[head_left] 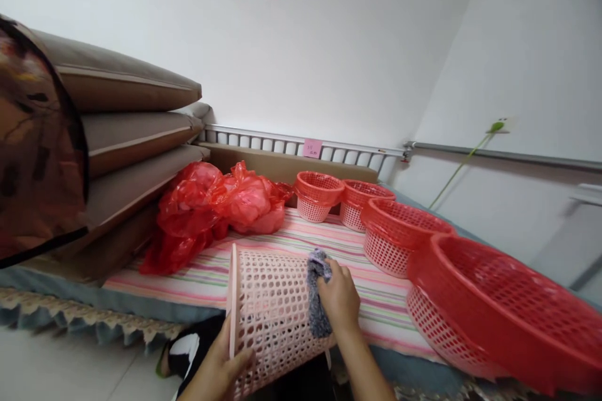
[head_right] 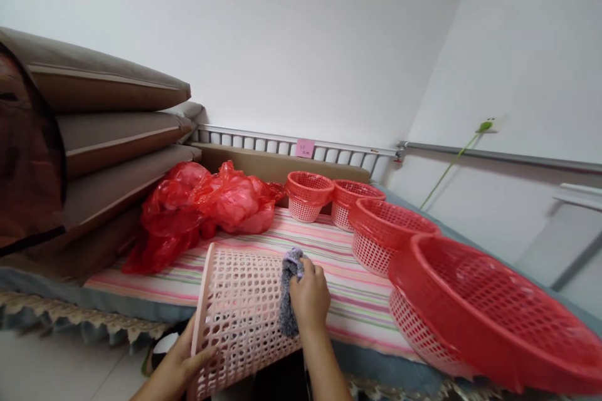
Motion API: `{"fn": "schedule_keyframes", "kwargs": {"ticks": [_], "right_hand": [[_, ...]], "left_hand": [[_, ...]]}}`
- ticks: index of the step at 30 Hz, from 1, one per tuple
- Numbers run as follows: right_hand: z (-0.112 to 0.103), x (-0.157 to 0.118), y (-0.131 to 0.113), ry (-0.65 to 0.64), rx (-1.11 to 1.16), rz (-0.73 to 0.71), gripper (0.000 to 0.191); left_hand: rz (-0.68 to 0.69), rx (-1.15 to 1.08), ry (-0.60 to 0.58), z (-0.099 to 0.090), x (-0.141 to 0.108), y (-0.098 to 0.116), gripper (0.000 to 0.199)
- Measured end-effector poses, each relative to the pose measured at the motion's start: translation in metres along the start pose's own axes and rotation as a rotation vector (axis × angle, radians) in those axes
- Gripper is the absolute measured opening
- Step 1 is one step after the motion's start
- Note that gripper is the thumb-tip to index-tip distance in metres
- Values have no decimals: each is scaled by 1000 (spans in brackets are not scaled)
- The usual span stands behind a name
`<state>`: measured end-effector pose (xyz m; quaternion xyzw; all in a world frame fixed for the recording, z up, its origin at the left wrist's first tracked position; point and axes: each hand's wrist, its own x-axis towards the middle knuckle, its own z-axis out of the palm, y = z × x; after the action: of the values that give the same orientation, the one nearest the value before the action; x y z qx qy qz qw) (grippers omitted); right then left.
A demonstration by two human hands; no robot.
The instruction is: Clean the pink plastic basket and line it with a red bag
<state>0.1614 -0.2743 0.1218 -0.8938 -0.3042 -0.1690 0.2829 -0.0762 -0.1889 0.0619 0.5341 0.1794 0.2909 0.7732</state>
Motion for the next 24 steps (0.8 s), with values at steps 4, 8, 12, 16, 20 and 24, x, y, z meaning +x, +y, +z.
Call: {"fn": "schedule_keyframes", "kwargs": {"ticks": [4,8,12,16,20,24], "right_hand": [[4,-10,-11,6,93,-32,36],[9,-16,-20,48,215,-121,37],[19,-22,-35,39,267,-192,39],[27,-38,-69,-56,301,-215,41],[24,-74,-120,-142,473,-332,44],[24,-103,-154,-194,556,-465,50]], "left_hand": [[40,-103,4,3,11,38,74],[34,-74,-11,-1,18,44,78],[68,54,12,-15,19,19,84],[24,36,69,-35,11,-5,86],[72,94,120,-46,2,-23,84],[121,214,202,-53,-4,-30,77]]}}
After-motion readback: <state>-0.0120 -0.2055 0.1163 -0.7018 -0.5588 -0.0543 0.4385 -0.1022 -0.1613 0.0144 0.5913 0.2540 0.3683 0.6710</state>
